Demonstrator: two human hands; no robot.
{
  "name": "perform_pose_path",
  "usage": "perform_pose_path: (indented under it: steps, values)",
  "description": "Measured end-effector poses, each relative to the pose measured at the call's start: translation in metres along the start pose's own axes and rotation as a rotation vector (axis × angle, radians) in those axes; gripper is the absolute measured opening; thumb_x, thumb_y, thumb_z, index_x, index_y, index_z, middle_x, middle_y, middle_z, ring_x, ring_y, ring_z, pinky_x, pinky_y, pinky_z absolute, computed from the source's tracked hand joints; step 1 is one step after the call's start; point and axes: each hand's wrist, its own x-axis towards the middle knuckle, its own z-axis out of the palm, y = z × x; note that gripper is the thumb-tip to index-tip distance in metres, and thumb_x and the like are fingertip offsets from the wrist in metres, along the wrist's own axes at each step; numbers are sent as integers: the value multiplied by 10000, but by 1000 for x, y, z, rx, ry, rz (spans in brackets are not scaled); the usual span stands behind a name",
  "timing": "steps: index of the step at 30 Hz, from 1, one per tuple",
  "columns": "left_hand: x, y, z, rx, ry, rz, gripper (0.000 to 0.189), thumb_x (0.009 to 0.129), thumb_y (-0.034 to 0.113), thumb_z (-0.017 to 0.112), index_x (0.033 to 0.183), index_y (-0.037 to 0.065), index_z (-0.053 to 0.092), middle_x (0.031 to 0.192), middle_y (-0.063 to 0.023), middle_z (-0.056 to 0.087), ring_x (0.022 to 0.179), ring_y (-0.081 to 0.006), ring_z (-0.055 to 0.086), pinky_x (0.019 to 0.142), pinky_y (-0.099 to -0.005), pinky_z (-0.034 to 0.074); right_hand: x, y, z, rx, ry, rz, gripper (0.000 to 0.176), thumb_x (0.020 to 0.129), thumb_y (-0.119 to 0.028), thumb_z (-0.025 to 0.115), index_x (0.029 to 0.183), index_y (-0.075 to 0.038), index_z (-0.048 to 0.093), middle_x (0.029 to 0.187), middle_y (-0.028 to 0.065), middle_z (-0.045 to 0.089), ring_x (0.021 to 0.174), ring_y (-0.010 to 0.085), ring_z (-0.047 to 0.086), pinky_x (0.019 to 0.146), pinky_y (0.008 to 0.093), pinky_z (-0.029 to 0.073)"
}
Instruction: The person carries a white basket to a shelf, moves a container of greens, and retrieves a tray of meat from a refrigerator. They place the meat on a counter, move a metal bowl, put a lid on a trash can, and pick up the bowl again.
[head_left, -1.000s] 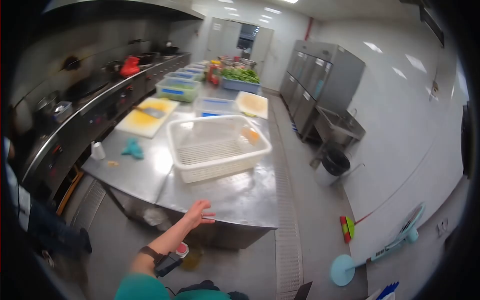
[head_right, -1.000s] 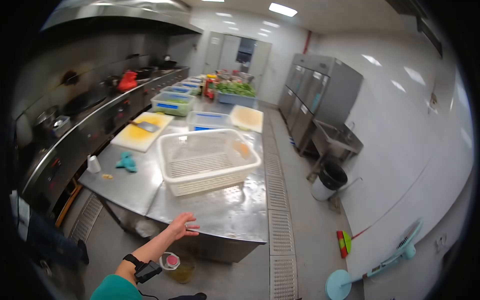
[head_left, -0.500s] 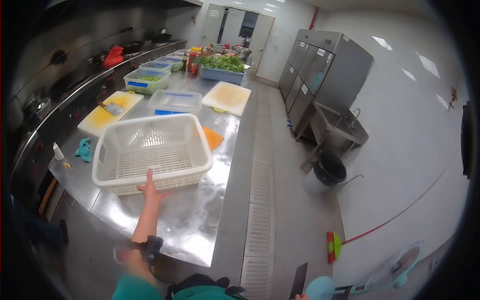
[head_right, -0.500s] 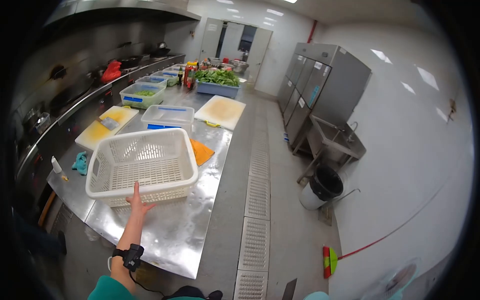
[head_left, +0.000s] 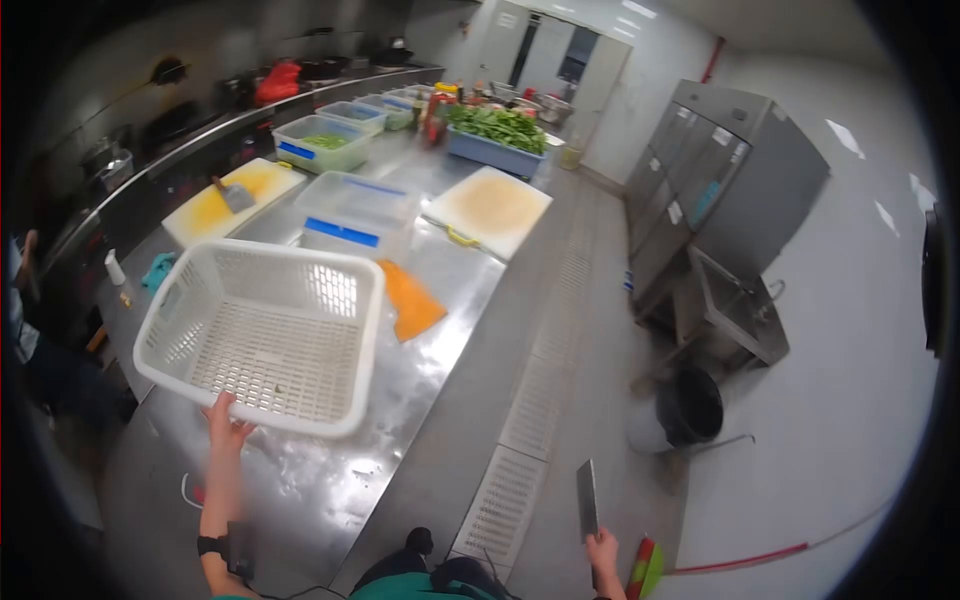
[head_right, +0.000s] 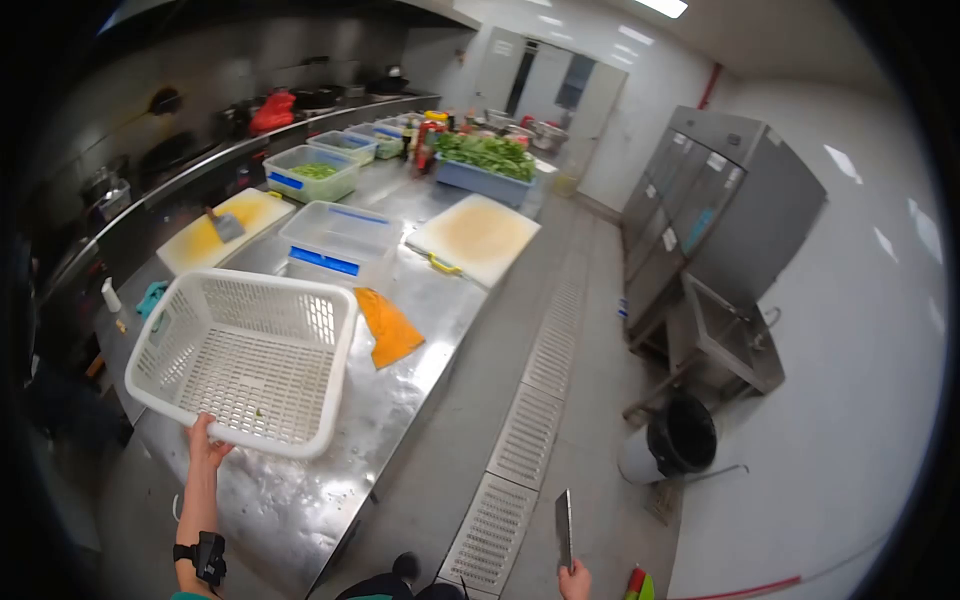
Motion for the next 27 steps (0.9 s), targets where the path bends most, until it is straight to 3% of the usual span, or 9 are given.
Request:
perform_pose_path:
  steps: [3,4,7,10,11,13,19,22,27]
  values:
    - [-4,-6,-21,117,5,192,742,640,211,554,1239,200,115,1063,-139,409,801,-306,520,477,-377,500,70,-28,6,30,36,-32,303,636,-137,543,905,3,553,554,113,530,516,196,540,521,308,428]
    - [-10,-13,-14,58,135,333,743,660,222,572,1248,193,118,1098,-149,396,851,-316,513,523,-407,498,93,-46,2,40,34,-41,310,632,-125,549,914,2,548,541,91,518,499,173,522,509,294,420]
    - [-89,-1,39,54,212,172,792,670,207,594,1265,177,73,1148,-163,374,902,-325,503,577,-457,489,182,-60,17,223,35,-102,322,627,-83,558,937,0,533,521,23,465,476,102,451,483,246,385]
    - [-102,-23,61,300,389,45,788,659,119,587,1273,129,93,1166,-183,373,936,-334,492,670,-457,476,267,-94,31,334,-7,-198,329,628,-43,556,952,-4,516,537,-17,417,487,63,396,478,210,351]
    - [-92,-35,58,216,294,142,760,645,75,568,1262,99,125,1151,-188,387,935,-339,491,685,-443,474,294,-110,33,338,-27,-242,332,629,-31,553,957,-5,511,547,-26,404,493,55,382,479,201,340]
    - [-66,-65,44,55,114,343,713,616,-12,531,1240,40,190,1121,-197,413,931,-347,490,716,-417,470,352,-135,41,330,-66,-357,335,628,-38,558,958,-11,513,577,-12,405,523,61,394,505,202,343]
    - [-83,-74,79,-5,462,334,641,476,-125,396,1108,-51,318,1033,-210,464,904,-326,504,733,-353,459,474,-253,78,297,-156,-610,371,594,-32,578,960,-24,522,611,26,458,563,133,462,570,252,396]
    - [-108,-86,102,-90,467,366,676,453,-105,368,1123,-28,319,1038,-210,454,894,-350,502,658,-382,502,542,-298,114,306,-205,-740,395,582,-26,588,970,-24,517,646,48,479,580,153,475,568,267,402]
    - [-128,-96,121,-153,535,488,701,455,-96,349,1147,5,311,1037,-206,451,830,-354,532,567,-413,526,612,-367,173,303,-295,-700,414,573,-27,591,980,-27,514,658,42,488,611,150,486,583,268,404]
